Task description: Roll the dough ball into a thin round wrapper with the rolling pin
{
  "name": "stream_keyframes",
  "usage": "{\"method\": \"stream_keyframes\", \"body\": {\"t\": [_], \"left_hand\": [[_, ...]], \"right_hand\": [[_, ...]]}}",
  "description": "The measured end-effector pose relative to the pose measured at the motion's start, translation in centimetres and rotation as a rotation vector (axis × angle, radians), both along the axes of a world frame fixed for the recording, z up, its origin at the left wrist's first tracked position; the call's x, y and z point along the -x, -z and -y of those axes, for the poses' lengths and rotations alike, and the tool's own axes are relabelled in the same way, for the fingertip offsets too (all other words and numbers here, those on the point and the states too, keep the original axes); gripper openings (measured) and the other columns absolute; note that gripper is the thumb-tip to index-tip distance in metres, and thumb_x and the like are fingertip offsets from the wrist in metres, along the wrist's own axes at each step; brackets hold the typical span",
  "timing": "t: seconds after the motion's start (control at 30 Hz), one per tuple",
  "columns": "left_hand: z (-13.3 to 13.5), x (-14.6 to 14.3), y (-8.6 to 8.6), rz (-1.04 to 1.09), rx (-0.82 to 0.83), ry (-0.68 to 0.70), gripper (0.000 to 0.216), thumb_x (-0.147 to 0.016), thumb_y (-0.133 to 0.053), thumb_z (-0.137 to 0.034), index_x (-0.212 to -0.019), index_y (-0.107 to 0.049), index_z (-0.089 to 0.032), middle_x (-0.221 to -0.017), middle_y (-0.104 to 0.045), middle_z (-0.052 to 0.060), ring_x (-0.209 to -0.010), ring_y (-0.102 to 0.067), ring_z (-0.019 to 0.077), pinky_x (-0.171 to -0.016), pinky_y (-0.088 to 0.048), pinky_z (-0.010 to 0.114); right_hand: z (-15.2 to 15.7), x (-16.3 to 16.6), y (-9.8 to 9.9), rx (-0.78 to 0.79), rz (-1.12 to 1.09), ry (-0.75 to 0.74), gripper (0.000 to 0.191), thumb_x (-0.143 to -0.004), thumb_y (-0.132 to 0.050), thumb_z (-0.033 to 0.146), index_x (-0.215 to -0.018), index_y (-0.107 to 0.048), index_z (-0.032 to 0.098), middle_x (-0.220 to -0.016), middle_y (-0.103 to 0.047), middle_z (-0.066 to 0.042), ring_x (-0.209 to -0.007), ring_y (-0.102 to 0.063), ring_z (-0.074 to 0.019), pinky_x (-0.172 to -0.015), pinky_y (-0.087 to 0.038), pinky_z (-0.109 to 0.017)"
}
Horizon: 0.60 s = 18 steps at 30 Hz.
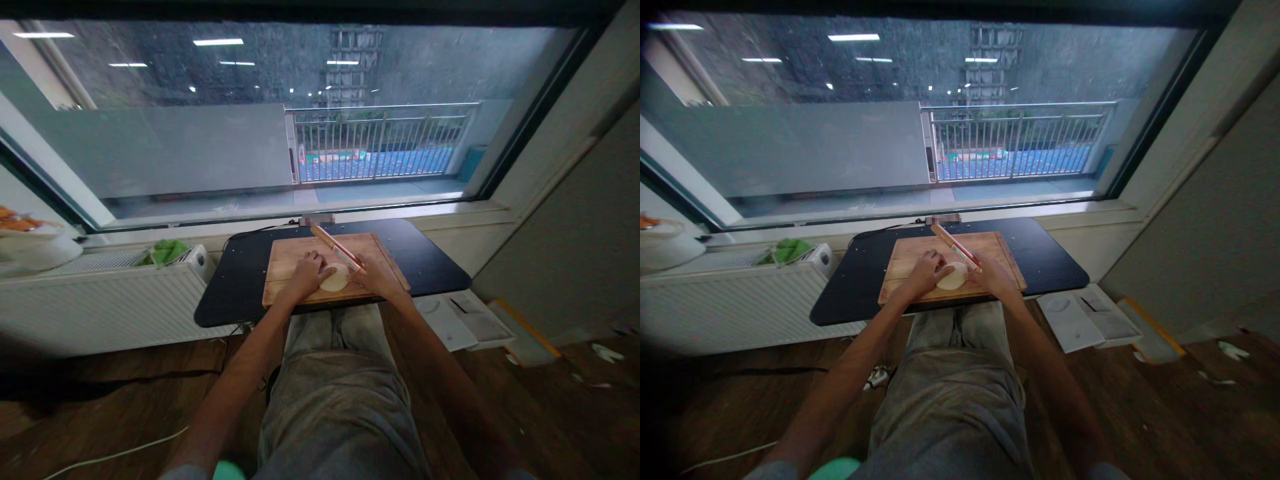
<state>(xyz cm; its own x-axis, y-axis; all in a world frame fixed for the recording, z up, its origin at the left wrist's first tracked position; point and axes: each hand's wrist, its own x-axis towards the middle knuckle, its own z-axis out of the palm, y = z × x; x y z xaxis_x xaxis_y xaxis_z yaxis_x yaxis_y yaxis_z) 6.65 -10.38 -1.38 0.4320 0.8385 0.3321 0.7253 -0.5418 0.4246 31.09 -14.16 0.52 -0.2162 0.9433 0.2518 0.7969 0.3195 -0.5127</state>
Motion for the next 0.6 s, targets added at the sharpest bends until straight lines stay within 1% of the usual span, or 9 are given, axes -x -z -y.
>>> {"method": "stream_keyframes", "body": {"t": [0.07, 0.2, 0.37, 0.47, 0.6], "left_hand": [[0.3, -0.2, -0.1, -0.066, -0.022, -0.01, 0.026, -0.111, -0.063, -0.043, -0.104, -0.072, -0.019, -0.117, -0.07, 0.012, -0.116, -0.063, 0.0292, -0.107, -0.052, 0.045], [0.6, -0.4, -0.4, -0.149, -0.035, -0.025, 0.03, -0.114, -0.059, -0.045, -0.107, -0.071, -0.018, -0.12, -0.071, 0.013, -0.12, -0.062, 0.031, -0.107, -0.051, 0.046], [1.0, -0.5, -0.5, -0.133, -0.035, -0.065, 0.028, -0.114, -0.06, -0.044, -0.105, -0.07, -0.019, -0.117, -0.07, 0.013, -0.116, -0.064, 0.0296, -0.104, -0.052, 0.043], [1.5, -1.0, -0.4, -0.104, -0.018, -0.139, 0.026, -0.112, -0.063, -0.041, -0.103, -0.07, -0.018, -0.115, -0.07, 0.013, -0.111, -0.067, 0.0282, -0.101, -0.053, 0.04], [2.8, -2.2, -0.3, -0.076, 0.018, -0.302, 0.025, -0.111, -0.064, -0.038, -0.108, -0.07, -0.015, -0.115, -0.072, 0.017, -0.109, -0.071, 0.0294, -0.096, -0.054, 0.039]], "right_hand": [[-0.2, -0.1, 0.1, 0.024, -0.006, -0.018, 0.027, -0.094, -0.077, 0.021, -0.12, -0.077, 0.02, -0.111, -0.085, -0.008, -0.097, -0.076, -0.023, -0.086, -0.053, -0.028], [-0.7, -0.2, 0.3, 0.028, -0.013, -0.026, 0.03, -0.092, -0.08, 0.02, -0.122, -0.076, 0.019, -0.117, -0.084, -0.009, -0.099, -0.075, -0.0235, -0.087, -0.053, -0.028], [-0.7, -0.2, 0.3, 0.041, -0.017, -0.028, 0.026, -0.094, -0.08, 0.023, -0.119, -0.075, 0.019, -0.112, -0.084, -0.008, -0.096, -0.075, -0.0226, -0.082, -0.052, -0.027], [-0.9, 0.0, 0.2, 0.041, -0.02, -0.015, 0.023, -0.097, -0.076, 0.024, -0.12, -0.076, 0.02, -0.111, -0.084, -0.007, -0.095, -0.075, -0.0221, -0.083, -0.051, -0.027], [-2.1, 0.5, 0.2, 0.04, -0.024, 0.026, 0.027, -0.097, -0.075, 0.024, -0.123, -0.075, 0.018, -0.112, -0.085, -0.008, -0.098, -0.075, -0.0223, -0.084, -0.052, -0.027]]}}
